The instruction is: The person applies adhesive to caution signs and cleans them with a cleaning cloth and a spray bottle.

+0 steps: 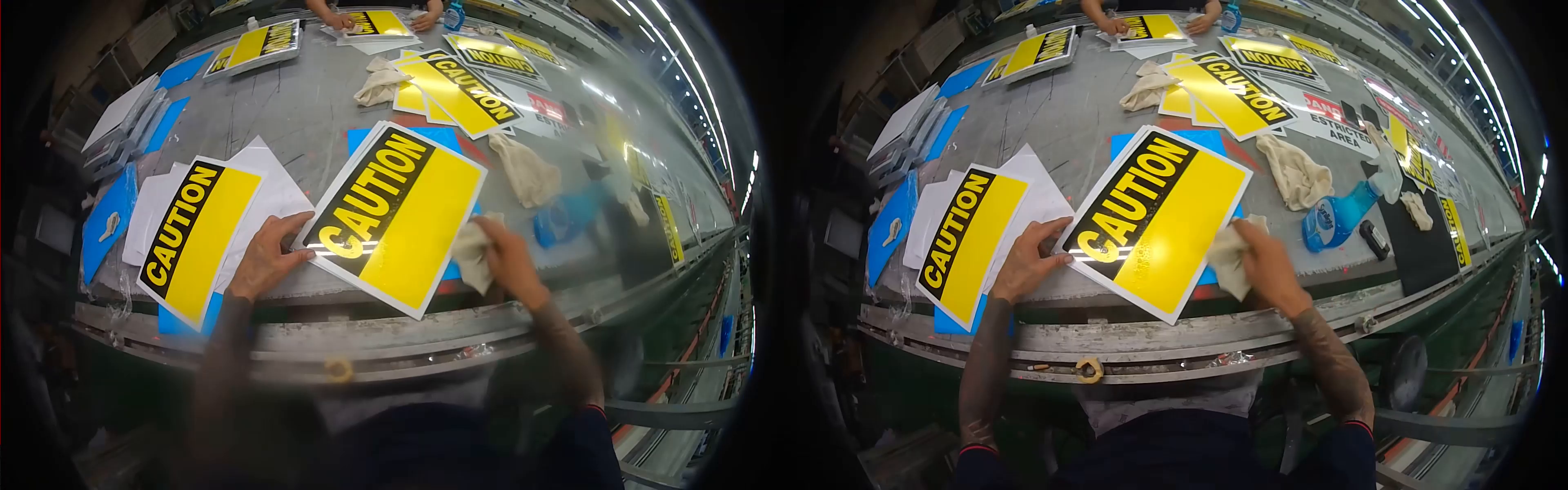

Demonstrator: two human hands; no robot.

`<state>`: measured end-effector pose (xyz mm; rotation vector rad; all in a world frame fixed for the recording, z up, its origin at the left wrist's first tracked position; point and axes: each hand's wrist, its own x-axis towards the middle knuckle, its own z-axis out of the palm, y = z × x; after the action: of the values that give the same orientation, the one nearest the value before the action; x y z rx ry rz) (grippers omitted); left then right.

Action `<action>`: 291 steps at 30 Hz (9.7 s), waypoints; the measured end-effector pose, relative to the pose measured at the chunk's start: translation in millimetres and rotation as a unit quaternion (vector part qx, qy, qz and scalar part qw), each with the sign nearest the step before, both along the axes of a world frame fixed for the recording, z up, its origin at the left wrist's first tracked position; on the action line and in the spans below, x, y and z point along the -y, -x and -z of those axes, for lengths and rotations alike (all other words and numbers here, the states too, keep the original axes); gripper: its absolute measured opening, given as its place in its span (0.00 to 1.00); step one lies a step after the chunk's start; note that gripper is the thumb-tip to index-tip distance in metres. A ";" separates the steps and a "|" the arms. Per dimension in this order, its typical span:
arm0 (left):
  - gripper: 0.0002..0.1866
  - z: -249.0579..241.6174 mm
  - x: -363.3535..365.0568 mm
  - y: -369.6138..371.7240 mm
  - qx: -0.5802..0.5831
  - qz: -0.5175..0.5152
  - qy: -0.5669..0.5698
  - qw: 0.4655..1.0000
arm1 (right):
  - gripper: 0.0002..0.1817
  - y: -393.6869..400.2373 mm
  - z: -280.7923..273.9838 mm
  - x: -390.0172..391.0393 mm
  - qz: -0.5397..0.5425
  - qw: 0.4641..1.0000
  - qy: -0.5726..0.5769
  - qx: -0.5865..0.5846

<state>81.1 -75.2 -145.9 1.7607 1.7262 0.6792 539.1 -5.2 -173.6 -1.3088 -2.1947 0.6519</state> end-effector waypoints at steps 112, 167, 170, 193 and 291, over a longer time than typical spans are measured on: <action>0.34 -6.9 -24.2 -1.0 -0.054 0.093 0.014 0.994 | 0.28 120.9 24.3 -109.8 -0.206 0.929 -0.292 0.092; 0.26 46.7 -27.2 42.0 -0.065 0.113 -0.029 0.991 | 0.13 221.8 14.6 -167.8 -0.141 0.896 -0.260 0.332; 0.24 36.2 -22.1 20.2 -0.066 0.109 -0.044 0.991 | 0.20 149.0 0.9 -144.8 -0.120 0.973 -0.145 0.131; 0.26 29.4 -20.9 17.4 -0.071 0.104 -0.037 0.991 | 0.37 100.9 -11.1 -52.3 -0.162 0.938 -0.169 0.257; 0.39 6.2 -41.5 25.7 -0.145 0.148 0.017 0.978 | 0.40 210.6 14.1 -172.5 -0.051 0.988 -0.073 0.129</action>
<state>55.4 -33.7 -152.1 2.1177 1.5927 0.2722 328.5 167.3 -187.7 -1.2711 -2.4779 0.3648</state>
